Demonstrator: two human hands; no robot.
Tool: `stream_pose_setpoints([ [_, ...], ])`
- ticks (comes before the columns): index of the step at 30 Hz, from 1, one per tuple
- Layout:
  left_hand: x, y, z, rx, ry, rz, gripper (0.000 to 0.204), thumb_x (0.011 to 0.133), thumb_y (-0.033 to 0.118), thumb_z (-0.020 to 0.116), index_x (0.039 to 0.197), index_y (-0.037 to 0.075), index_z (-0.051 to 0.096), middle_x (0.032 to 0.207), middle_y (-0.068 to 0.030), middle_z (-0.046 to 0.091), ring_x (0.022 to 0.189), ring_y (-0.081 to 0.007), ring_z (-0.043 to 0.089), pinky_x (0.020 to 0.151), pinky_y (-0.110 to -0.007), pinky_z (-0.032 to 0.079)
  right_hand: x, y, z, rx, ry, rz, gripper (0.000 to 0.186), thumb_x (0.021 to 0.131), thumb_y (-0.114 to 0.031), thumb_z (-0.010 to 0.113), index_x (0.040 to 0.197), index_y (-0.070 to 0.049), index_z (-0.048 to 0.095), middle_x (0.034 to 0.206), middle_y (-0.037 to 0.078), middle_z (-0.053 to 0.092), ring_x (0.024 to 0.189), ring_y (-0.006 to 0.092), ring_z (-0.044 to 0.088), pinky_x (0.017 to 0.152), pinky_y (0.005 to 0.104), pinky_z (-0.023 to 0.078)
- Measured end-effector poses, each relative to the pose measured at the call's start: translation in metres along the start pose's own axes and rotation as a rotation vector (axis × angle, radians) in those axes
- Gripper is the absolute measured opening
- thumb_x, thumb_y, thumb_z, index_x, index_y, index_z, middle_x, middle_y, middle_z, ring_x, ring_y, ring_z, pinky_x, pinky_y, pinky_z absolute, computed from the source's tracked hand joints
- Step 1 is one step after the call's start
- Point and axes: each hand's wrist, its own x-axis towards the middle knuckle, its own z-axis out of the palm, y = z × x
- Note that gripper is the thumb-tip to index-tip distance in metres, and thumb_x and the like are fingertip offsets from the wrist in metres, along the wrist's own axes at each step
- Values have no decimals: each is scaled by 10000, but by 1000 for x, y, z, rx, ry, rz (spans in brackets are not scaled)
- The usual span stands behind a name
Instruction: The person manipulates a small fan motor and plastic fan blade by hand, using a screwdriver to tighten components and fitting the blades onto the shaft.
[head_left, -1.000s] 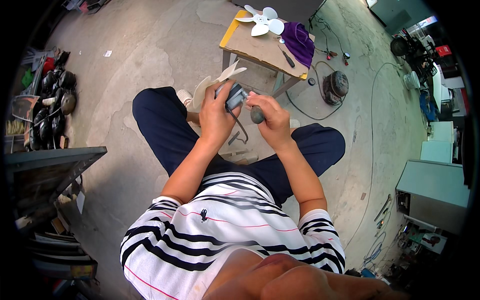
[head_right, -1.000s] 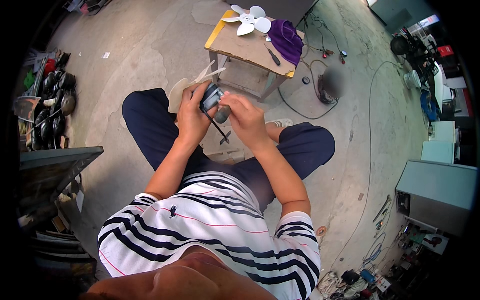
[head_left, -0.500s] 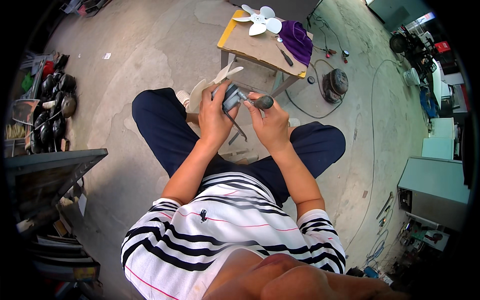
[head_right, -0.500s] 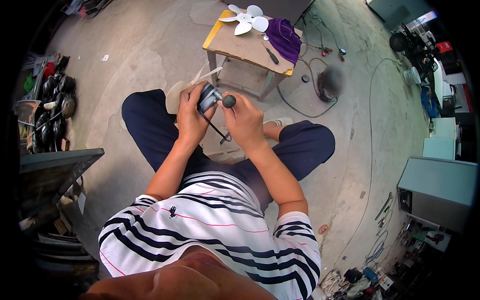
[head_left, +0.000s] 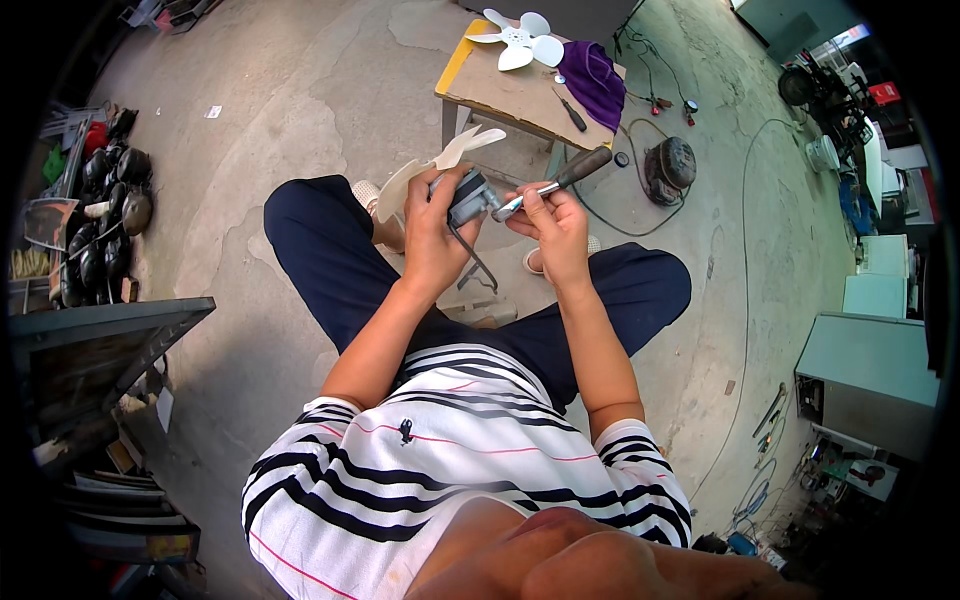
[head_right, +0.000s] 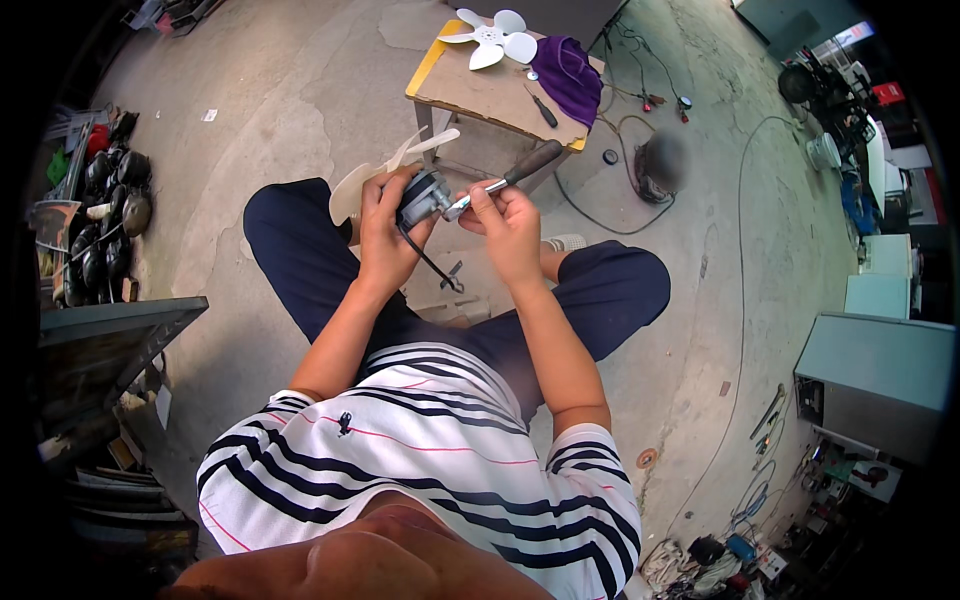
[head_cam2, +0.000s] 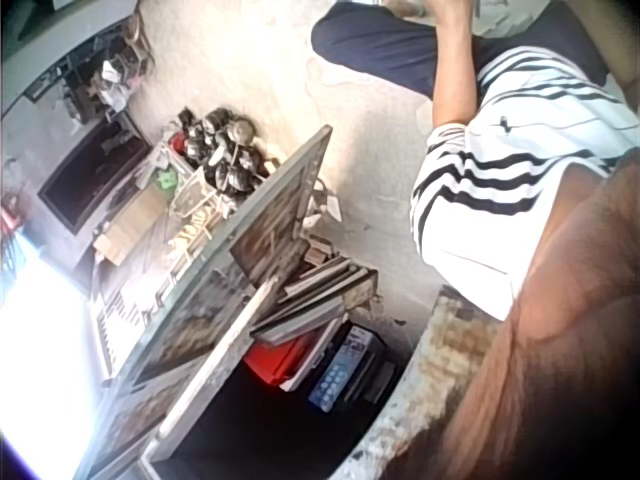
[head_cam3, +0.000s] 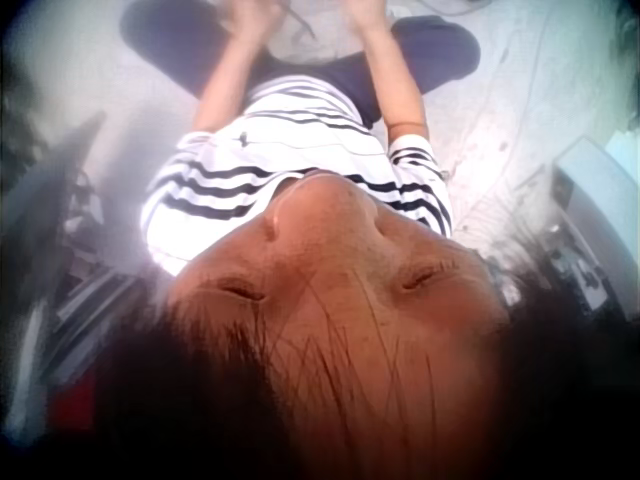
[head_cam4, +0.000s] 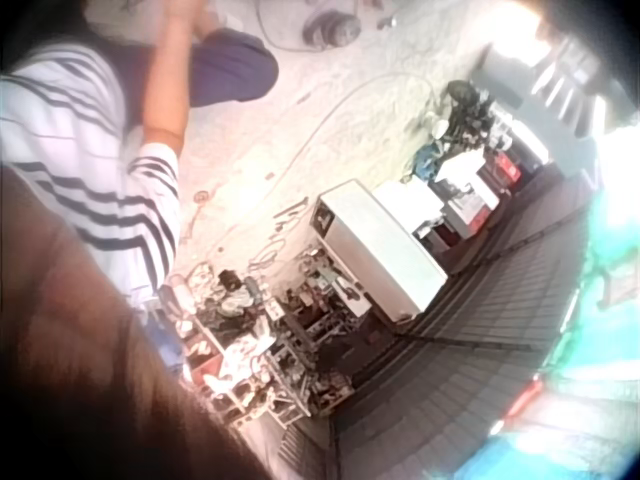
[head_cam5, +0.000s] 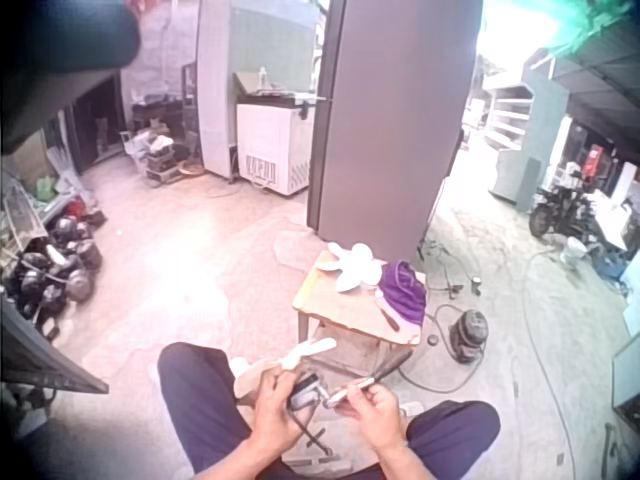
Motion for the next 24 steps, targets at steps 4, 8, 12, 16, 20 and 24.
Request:
stream_pose_setpoints([
  [4,0,1,-2,-48,-10,12,618,739,5,804,1328,76,630,1243,-190,566,1144,-376,579,977,-429,490,4,6,-13,169,-67,217,260,1062,-286,609,1108,-34,653,1040,107,745,914,192,737,831,337,615],
  [8,3,7,-4,-76,-35,44,629,724,-10,803,1321,99,639,1256,-191,572,1151,-400,574,964,-440,493,7,22,-27,406,-152,365,267,1063,-324,603,1089,-63,652,1002,69,729,914,183,729,837,327,611],
  [12,-2,-3,-2,-65,-40,24,639,719,-13,808,1325,95,638,1251,-180,574,1152,-385,578,963,-428,498,13,29,-29,419,-193,429,261,1062,-327,604,1068,-69,645,991,54,716,911,174,722,821,317,610],
  [16,-5,-8,9,-116,14,-11,634,739,11,818,1339,68,620,1251,-170,572,1159,-346,583,989,-412,492,18,19,-18,216,-110,297,223,1078,-285,571,1052,-69,619,1000,64,714,898,169,717,836,327,606],
  [20,5,-9,1,-97,80,-141,641,806,114,831,1389,31,576,1283,-183,578,1203,-326,589,1040,-404,476,10,15,-10,105,18,59,176,1094,-231,524,1070,-69,589,1080,100,707,928,166,709,871,338,588],
  [24,20,-19,-11,-819,54,-500,706,890,144,803,1484,27,440,1362,-143,527,1232,-246,571,1040,-377,494,8,22,-18,192,-13,11,189,1094,-192,526,1228,-64,566,1180,125,678,850,103,662,772,256,555],
])
